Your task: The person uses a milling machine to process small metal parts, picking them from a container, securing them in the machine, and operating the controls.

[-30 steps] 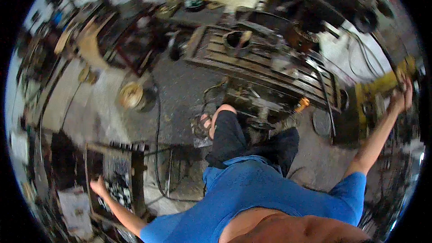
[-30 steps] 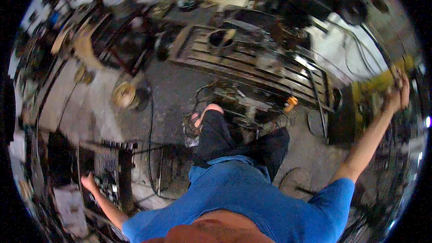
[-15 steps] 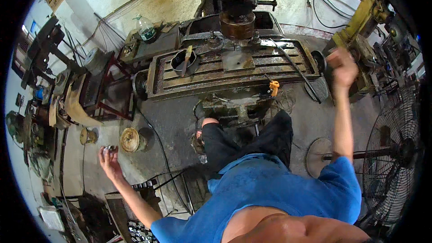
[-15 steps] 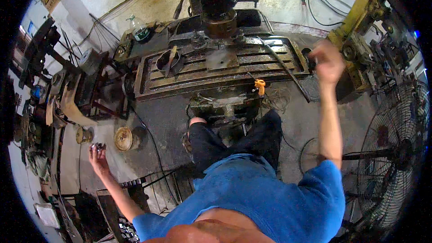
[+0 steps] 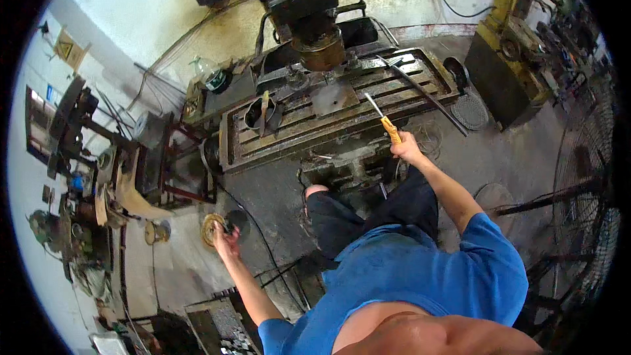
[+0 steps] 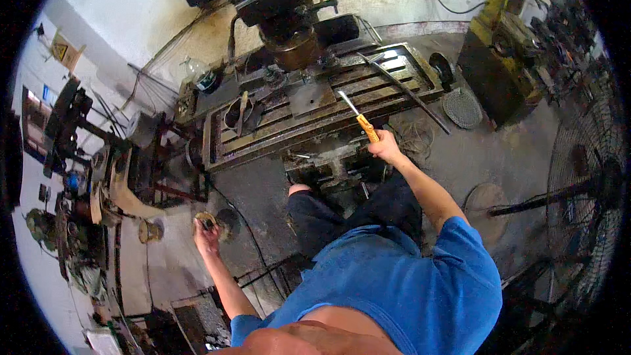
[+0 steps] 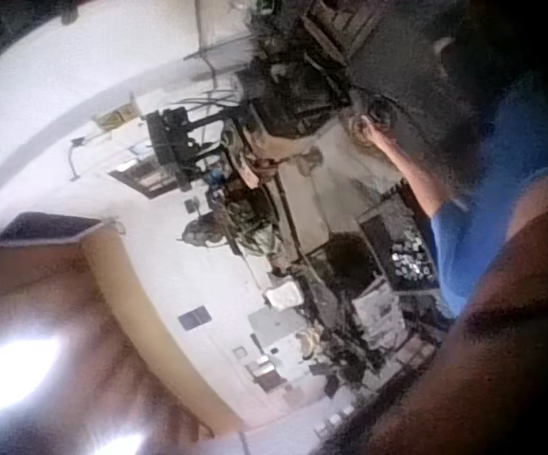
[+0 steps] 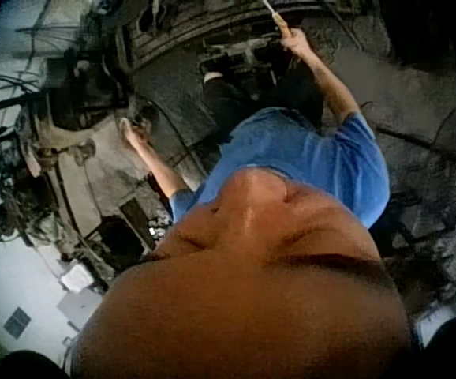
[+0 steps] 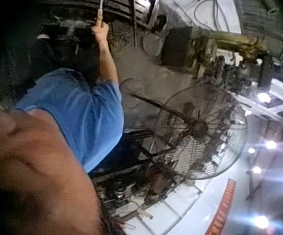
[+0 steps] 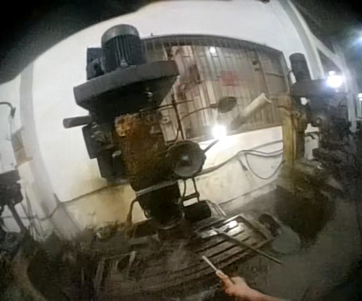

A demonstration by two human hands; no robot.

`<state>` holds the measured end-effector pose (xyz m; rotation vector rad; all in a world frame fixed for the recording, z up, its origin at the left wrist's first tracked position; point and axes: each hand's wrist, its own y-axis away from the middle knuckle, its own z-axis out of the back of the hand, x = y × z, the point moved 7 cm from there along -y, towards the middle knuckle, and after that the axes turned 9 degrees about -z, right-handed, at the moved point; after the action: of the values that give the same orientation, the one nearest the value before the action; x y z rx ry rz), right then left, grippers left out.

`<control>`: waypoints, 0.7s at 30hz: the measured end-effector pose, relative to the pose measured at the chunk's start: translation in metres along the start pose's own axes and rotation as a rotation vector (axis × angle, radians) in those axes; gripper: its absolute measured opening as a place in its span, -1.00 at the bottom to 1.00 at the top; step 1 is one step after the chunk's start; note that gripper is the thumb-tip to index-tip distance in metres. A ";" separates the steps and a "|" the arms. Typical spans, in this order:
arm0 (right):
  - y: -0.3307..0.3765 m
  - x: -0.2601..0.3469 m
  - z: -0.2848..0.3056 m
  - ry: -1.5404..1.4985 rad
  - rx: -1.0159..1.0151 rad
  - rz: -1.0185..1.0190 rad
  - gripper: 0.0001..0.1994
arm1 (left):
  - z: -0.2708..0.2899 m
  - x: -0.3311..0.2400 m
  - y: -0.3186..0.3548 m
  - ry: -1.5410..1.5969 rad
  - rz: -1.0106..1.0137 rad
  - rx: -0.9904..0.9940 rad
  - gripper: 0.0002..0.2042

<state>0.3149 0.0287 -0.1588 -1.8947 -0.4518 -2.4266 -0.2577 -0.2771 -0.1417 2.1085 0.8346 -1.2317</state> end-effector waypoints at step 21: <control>-0.033 0.189 -0.044 1.069 -0.100 0.126 -0.70 | -0.008 -0.006 0.048 0.069 -0.013 0.072 -0.82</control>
<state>0.2182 0.0787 0.0050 -0.3965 -0.1274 -2.9031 -0.2205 -0.3043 -0.1259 2.2177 0.8472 -1.2182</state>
